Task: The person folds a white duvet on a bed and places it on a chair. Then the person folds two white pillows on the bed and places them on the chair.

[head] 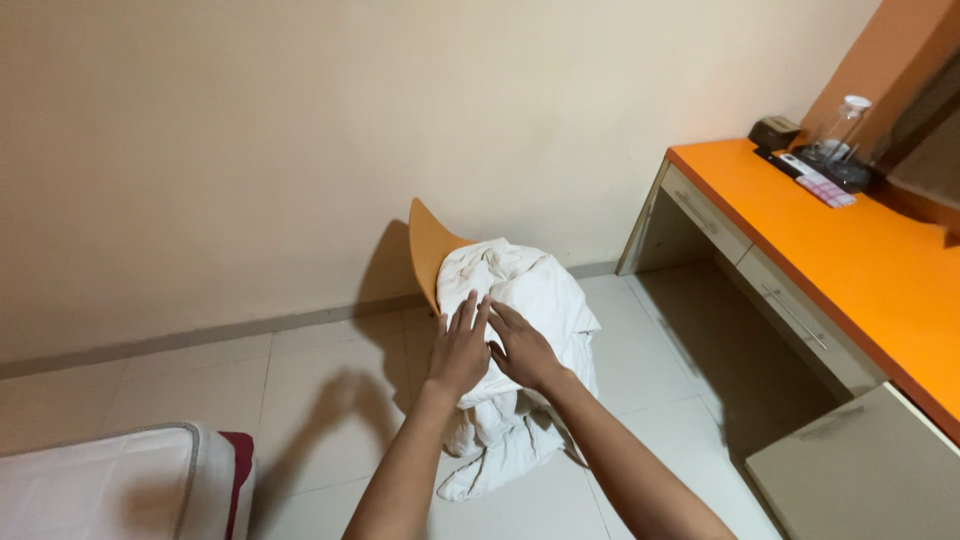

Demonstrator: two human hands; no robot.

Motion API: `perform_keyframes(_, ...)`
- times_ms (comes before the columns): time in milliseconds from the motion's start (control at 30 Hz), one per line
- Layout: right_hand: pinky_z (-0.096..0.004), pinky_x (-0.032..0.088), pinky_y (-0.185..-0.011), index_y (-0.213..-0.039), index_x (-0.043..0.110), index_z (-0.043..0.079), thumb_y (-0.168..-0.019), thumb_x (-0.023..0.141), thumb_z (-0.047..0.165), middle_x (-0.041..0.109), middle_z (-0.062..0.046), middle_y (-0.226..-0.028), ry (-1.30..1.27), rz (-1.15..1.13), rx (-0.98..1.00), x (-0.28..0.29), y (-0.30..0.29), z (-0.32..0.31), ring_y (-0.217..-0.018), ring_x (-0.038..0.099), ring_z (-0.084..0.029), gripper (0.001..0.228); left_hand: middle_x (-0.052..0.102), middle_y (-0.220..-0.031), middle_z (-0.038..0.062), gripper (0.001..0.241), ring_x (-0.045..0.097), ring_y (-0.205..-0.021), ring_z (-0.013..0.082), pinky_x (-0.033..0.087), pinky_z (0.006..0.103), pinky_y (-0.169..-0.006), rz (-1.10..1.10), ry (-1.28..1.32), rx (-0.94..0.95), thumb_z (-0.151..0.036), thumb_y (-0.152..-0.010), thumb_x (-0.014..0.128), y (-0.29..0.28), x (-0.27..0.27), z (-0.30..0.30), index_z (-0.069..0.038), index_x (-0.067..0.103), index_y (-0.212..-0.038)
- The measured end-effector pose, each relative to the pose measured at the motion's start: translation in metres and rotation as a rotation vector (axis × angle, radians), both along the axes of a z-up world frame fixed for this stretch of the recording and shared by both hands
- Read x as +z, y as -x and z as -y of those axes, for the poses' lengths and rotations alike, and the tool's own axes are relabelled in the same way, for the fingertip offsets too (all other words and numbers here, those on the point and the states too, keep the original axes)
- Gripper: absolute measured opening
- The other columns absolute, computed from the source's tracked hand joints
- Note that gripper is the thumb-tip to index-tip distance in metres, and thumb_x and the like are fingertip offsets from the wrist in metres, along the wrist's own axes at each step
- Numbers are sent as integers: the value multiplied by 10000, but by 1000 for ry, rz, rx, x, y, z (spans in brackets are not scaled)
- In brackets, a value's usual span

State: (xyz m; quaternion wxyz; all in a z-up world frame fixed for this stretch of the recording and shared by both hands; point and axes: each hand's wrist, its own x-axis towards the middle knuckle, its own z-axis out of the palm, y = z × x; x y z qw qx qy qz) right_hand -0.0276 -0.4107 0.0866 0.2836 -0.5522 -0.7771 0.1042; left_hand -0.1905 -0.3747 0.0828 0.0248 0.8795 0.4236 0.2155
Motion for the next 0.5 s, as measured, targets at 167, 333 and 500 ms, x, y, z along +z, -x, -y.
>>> perform_keyframes(167, -442, 407, -1144, -1509, 425, 65, -892, 673, 155, 432, -204, -1567, -31, -47, 57, -24, 6, 3, -1419, 432, -389, 671, 268, -1628, 200, 812, 322, -1478, 355, 271, 579, -1176, -59, 90, 78, -183, -881, 682, 6, 7, 19, -101, 273, -1577)
perform_keyframes(333, -442, 400, -1141, -1528, 407, 70, -911, 655, 147, 425, -185, -1576, 46, -51, 217, -24, 57, 7, -1443, 412, -381, 669, 209, -1656, 173, 801, 258, -1512, 341, 245, 571, -1190, -127, 185, 287, -192, -918, 665, 54, 6, 51, -112, 230, -1586)
perform_keyframes(500, -458, 336, -1153, -1569, 354, 120, -944, 620, 177, 268, -127, -1664, 230, -4, 420, -21, 151, 17, -1490, 301, -349, 681, 156, -1684, 170, 856, 250, -1529, 306, 247, 551, -1205, -234, 292, 560, -195, -922, 640, 133, 8, 103, -101, 157, -1622)
